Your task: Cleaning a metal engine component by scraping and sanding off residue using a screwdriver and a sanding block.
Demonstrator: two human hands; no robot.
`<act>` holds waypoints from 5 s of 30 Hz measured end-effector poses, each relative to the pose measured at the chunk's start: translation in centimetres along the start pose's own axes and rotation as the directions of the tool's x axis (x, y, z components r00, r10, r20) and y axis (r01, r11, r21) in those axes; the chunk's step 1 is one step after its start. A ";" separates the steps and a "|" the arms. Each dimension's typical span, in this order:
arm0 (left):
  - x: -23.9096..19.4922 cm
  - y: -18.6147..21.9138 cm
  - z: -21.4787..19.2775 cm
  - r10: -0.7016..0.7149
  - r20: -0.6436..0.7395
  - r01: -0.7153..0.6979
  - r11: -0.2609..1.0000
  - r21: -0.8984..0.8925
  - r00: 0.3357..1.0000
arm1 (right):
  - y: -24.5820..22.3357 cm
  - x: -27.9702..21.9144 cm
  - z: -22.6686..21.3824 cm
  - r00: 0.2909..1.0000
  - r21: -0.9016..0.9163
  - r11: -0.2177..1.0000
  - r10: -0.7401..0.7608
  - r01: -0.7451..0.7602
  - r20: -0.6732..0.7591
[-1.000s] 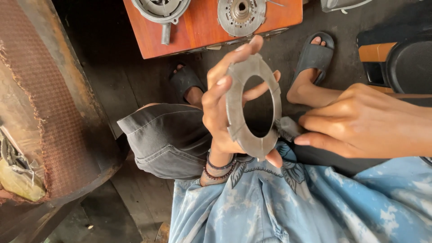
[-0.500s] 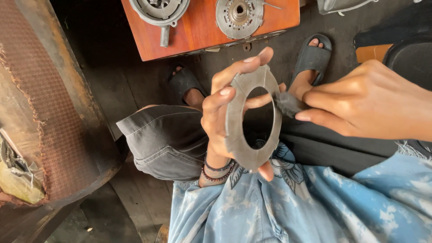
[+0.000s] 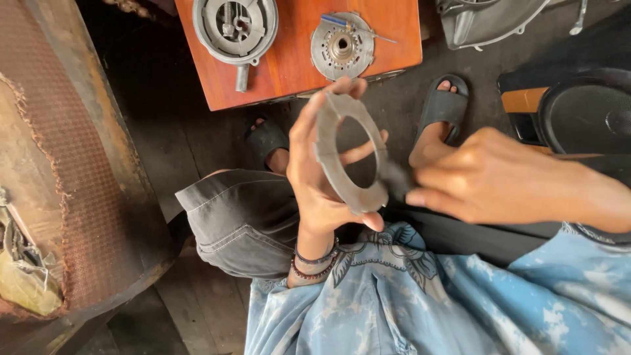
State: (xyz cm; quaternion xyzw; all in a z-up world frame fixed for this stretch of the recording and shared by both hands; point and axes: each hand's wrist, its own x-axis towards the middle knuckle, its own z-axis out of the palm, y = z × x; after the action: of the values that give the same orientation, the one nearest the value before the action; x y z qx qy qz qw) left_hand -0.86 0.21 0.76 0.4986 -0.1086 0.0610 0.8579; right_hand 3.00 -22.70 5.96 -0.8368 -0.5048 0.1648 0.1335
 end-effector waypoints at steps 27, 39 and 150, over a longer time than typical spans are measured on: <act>0.5 0.2 -0.3 -0.044 0.201 0.044 0.999 0.006 0.979 | 2.6 -0.3 1.2 0.976 0.087 0.977 0.184 -0.195 0.119; 0.8 -0.4 0.1 0.021 0.135 -0.030 0.998 0.063 0.991 | 2.8 0.5 1.4 0.993 0.031 0.992 0.120 -0.120 0.014; 1.3 -2.6 2.1 -0.230 0.033 0.211 0.933 0.292 0.973 | -2.7 -6.2 11.1 0.524 0.664 0.693 0.690 -0.280 -0.500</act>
State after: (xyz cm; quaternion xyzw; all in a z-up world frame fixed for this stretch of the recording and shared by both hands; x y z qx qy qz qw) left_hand 0.67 -2.85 -0.08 0.6281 -0.0707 -0.0373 0.7740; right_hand -6.42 -26.34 -2.21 -0.8735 -0.0812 -0.0194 0.4796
